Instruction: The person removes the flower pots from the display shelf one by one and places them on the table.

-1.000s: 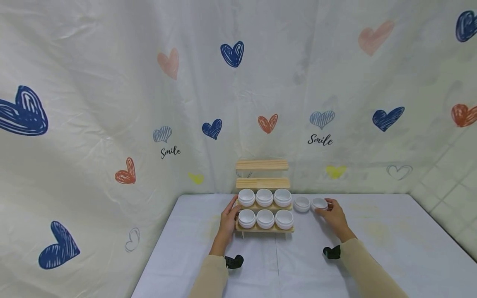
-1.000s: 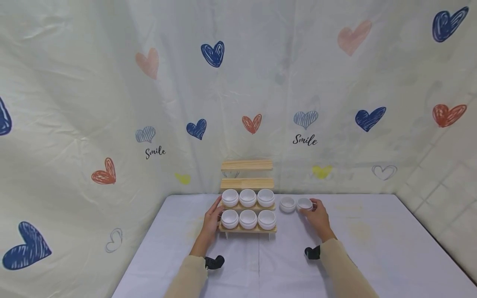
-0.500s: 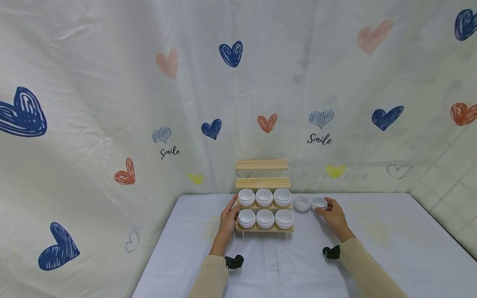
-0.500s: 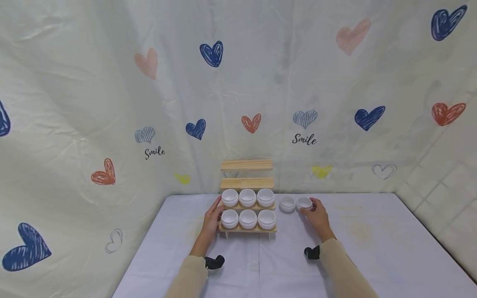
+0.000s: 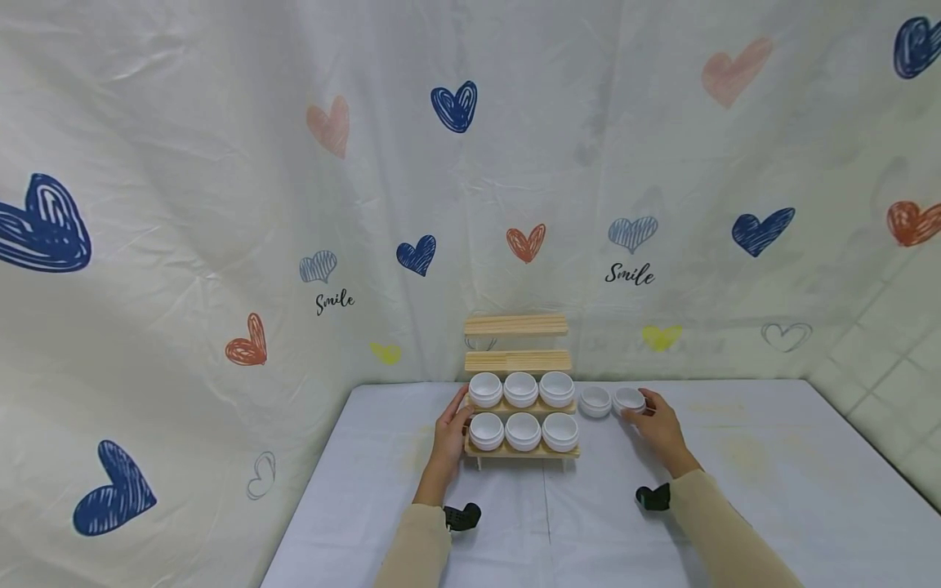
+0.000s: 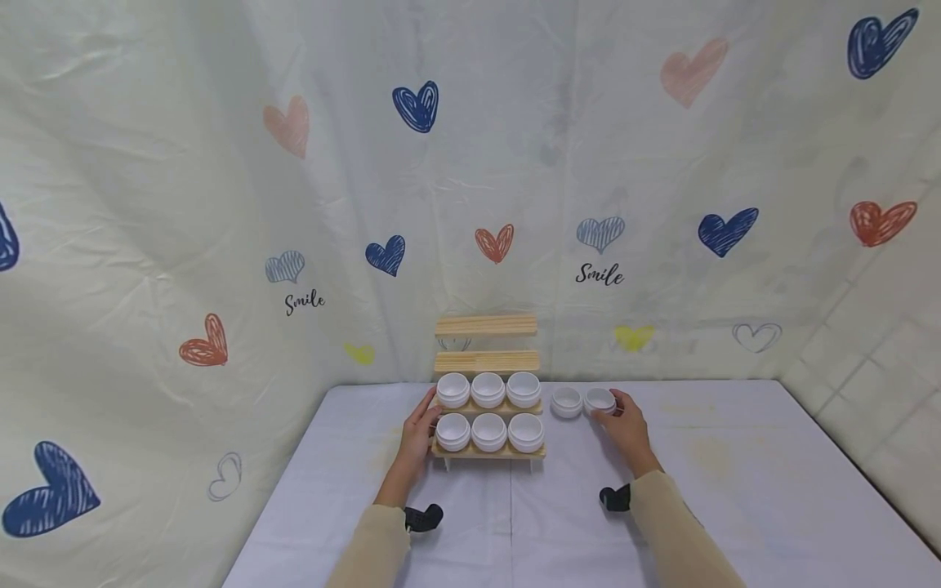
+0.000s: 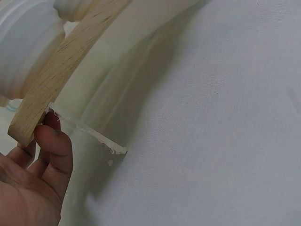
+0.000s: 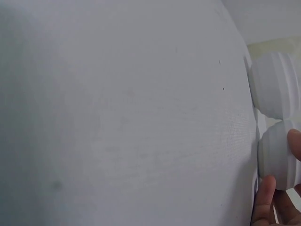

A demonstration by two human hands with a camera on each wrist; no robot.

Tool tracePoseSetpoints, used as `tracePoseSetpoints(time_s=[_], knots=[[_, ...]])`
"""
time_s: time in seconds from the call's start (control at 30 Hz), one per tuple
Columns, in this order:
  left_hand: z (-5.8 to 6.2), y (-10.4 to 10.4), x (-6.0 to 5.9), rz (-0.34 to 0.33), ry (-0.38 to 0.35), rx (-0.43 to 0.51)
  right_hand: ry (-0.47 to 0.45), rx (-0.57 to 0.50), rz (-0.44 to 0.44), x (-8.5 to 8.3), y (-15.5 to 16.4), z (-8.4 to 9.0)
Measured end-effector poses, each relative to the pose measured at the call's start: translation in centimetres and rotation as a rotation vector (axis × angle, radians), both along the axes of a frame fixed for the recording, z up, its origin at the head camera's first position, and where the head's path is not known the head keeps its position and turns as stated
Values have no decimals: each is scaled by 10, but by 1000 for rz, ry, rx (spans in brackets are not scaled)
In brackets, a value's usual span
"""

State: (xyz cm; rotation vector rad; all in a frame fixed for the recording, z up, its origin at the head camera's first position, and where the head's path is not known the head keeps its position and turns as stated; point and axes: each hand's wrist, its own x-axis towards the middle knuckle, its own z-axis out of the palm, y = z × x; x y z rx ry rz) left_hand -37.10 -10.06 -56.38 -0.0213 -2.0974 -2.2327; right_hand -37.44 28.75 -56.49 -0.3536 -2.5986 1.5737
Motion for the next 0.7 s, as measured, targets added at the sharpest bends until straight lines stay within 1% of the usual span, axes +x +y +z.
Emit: tracePoseSetpoints(time_s=[0.17,0.27,0.4,0.57,0.7], knots=[[5,-1,0,-20,-9,30,-8,-10,-1,2,-2,3],[17,-3,8,-44,-3,26,-5,-4,2,2,-1,3],[31,-4,19,-57,-4,12,-3,-5,9,1,0,3],[34,-4,24,-56,-9,16,-10,-3,16,1,0,3],[32,-4,22,-62,-9,21,-18,4,20,2,0,4]])
